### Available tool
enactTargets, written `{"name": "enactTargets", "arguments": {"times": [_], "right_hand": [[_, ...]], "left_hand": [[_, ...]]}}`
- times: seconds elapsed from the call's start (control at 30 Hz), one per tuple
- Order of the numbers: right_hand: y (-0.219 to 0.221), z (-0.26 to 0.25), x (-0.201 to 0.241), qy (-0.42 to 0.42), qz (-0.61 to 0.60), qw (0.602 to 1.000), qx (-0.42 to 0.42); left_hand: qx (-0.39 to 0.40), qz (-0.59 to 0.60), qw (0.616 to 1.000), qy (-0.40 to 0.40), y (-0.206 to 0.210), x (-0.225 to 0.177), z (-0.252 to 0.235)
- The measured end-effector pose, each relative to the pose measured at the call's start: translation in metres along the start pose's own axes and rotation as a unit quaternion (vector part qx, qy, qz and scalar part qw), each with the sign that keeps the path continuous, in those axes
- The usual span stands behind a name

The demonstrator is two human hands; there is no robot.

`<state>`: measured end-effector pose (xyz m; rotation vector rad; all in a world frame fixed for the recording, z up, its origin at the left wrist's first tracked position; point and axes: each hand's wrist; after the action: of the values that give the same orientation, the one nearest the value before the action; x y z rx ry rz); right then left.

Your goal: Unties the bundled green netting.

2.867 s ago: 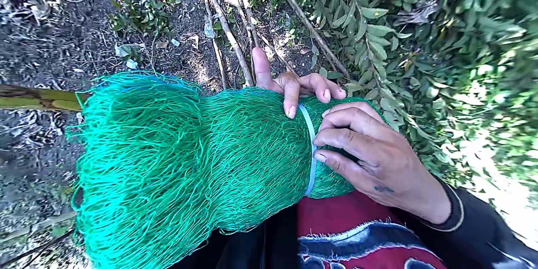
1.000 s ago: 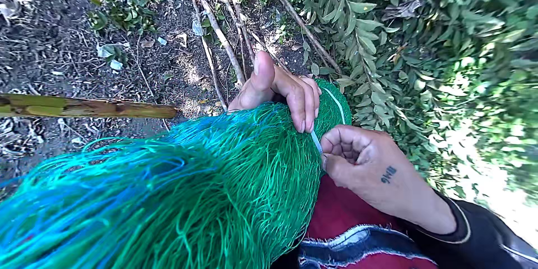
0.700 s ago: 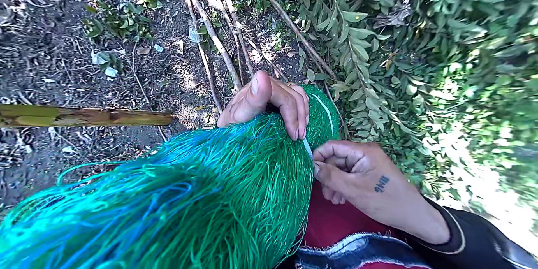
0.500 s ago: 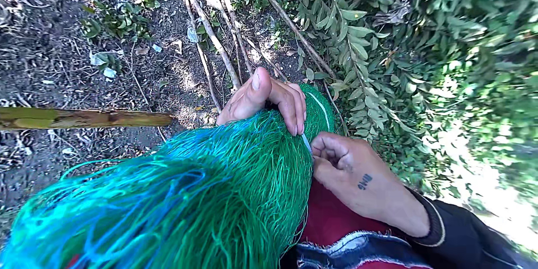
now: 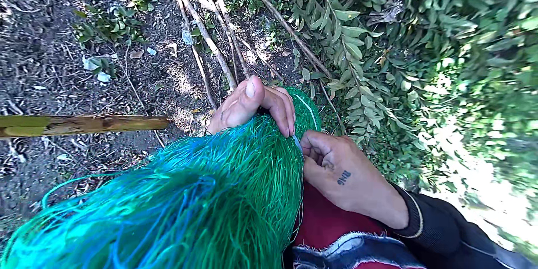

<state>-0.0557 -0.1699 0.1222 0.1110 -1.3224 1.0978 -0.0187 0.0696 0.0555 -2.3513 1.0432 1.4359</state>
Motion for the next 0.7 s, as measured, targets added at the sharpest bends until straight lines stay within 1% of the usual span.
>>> {"name": "enactTargets", "arguments": {"times": [0.13,0.23,0.33,0.4,0.53,0.6,0.7], "right_hand": [[0.005,0.007,0.005,-0.025,0.126,0.991,-0.044],[0.007,0.008,0.005,-0.030,0.151,0.987,-0.055],[0.008,0.008,0.004,-0.022,0.119,0.991,-0.053],[0.009,0.007,0.002,-0.019,0.074,0.996,-0.041],[0.003,0.002,-0.007,-0.017,-0.056,0.998,0.037],[0.001,-0.001,-0.011,-0.014,-0.080,0.994,0.073],[0.004,-0.004,-0.018,-0.012,-0.104,0.990,0.091]], "left_hand": [[-0.015,-0.024,0.999,-0.018,0.001,-0.004,0.003],[-0.016,-0.021,0.999,-0.018,0.001,-0.003,0.006],[-0.028,-0.024,0.999,-0.022,0.002,-0.003,0.010],[-0.033,-0.026,0.999,-0.029,0.003,-0.004,0.013],[-0.028,-0.016,0.999,-0.012,0.004,-0.003,0.014],[-0.018,-0.007,1.000,-0.008,0.005,-0.003,0.015],[-0.009,0.012,1.000,0.004,0.006,0.000,0.017]]}}
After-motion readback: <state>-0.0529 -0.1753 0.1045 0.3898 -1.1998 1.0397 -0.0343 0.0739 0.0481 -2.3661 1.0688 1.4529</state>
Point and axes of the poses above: each hand's wrist, its own z-axis away from the middle knuckle, its own y-axis out of the palm, x = y × z, and after that the axes turned 6 degrees about z, right-handed
